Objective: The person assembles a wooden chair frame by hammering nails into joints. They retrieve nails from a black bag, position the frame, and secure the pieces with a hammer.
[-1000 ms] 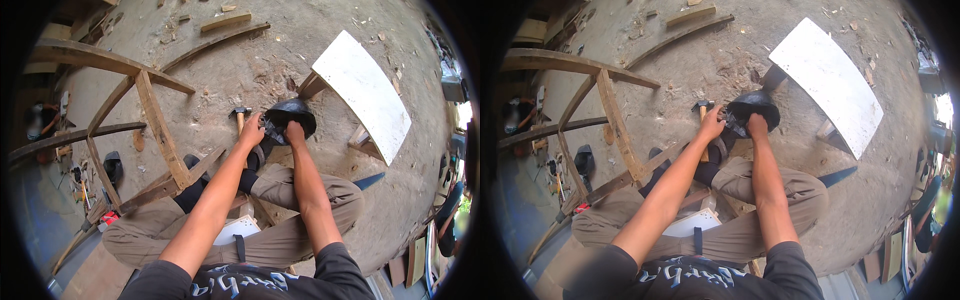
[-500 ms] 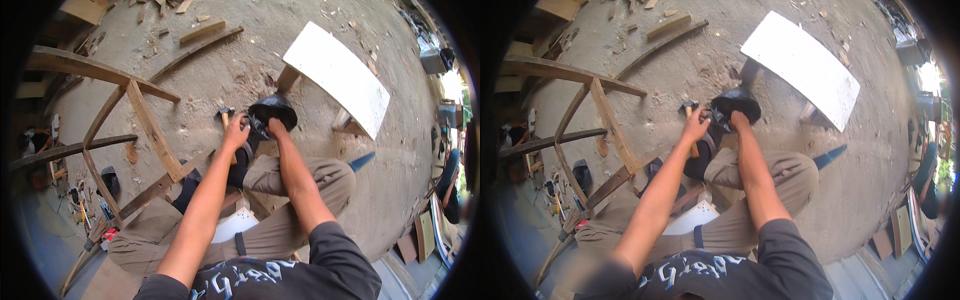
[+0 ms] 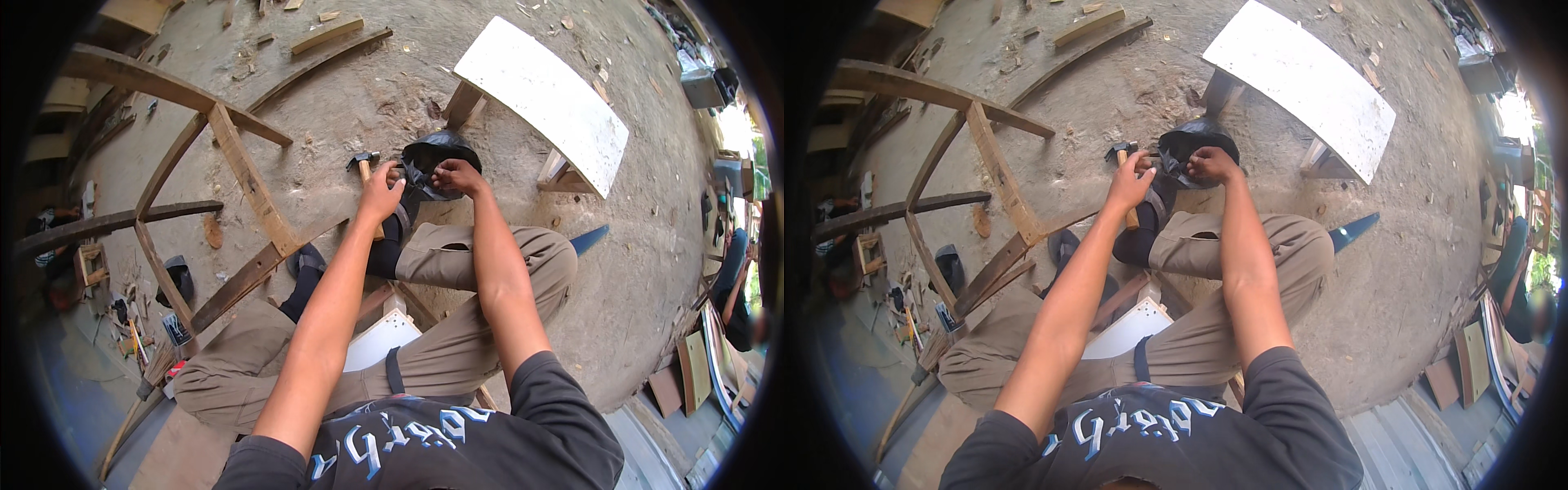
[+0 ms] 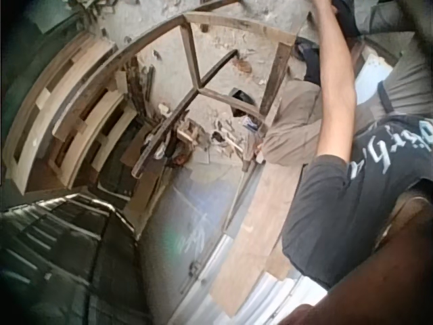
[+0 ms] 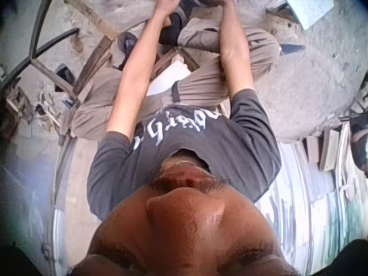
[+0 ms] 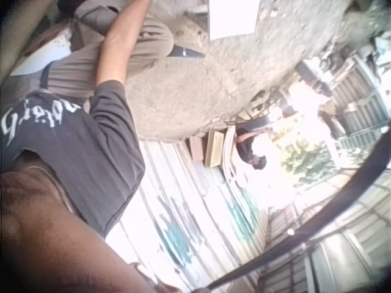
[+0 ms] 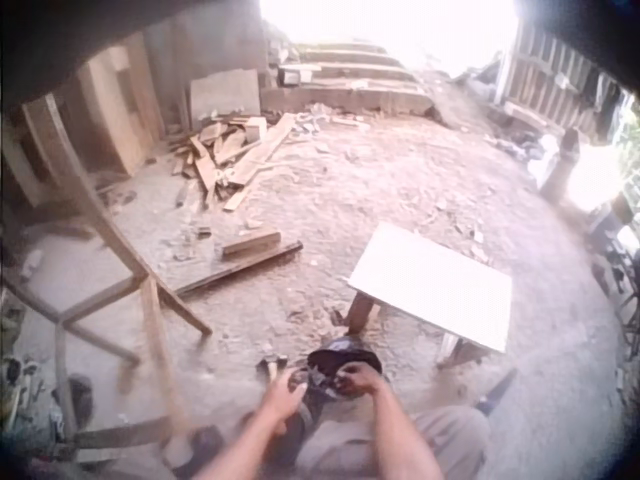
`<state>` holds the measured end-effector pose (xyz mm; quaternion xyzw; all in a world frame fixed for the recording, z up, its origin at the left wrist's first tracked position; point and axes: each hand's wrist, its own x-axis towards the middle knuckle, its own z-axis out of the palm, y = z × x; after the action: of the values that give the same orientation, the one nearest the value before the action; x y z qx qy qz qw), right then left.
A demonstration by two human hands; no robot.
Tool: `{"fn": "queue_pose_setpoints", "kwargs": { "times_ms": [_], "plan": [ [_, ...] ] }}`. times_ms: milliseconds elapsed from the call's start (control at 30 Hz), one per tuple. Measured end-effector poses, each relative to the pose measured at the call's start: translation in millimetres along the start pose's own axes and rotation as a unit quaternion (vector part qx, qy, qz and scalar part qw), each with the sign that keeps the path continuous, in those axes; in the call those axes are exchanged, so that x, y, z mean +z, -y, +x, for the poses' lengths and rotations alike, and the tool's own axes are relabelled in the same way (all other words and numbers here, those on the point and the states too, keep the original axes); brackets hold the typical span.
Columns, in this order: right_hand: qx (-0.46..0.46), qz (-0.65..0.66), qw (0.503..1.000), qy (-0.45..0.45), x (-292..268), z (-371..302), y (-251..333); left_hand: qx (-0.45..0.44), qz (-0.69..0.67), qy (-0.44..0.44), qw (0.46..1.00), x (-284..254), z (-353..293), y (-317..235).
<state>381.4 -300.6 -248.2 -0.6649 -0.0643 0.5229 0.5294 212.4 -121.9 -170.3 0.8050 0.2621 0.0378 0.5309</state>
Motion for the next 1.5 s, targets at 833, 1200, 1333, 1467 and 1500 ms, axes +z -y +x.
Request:
{"fn": "queue_pose_setpoints", "kwargs": {
  "times_ms": [833,1200,1333,1467,1500],
  "plan": [
    [-0.304,-0.086,0.949,0.009,221,-128,178,0.157,0.262,-0.260,0.916,-259,-193,-57],
    [-0.245,-0.099,0.963,0.053,281,-155,132,0.007,0.255,-0.214,0.943,-248,-195,-35],
    [-0.234,-0.064,0.970,0.032,285,-157,139,0.038,0.242,-0.194,0.950,-252,-188,-36],
    [-0.198,-0.099,0.975,0.035,279,-151,144,0.023,0.241,-0.179,0.953,-259,-186,-39],
    [-0.200,-0.096,0.974,0.035,280,-149,143,0.020,0.239,-0.177,0.954,-260,-187,-38]
  ]
}}
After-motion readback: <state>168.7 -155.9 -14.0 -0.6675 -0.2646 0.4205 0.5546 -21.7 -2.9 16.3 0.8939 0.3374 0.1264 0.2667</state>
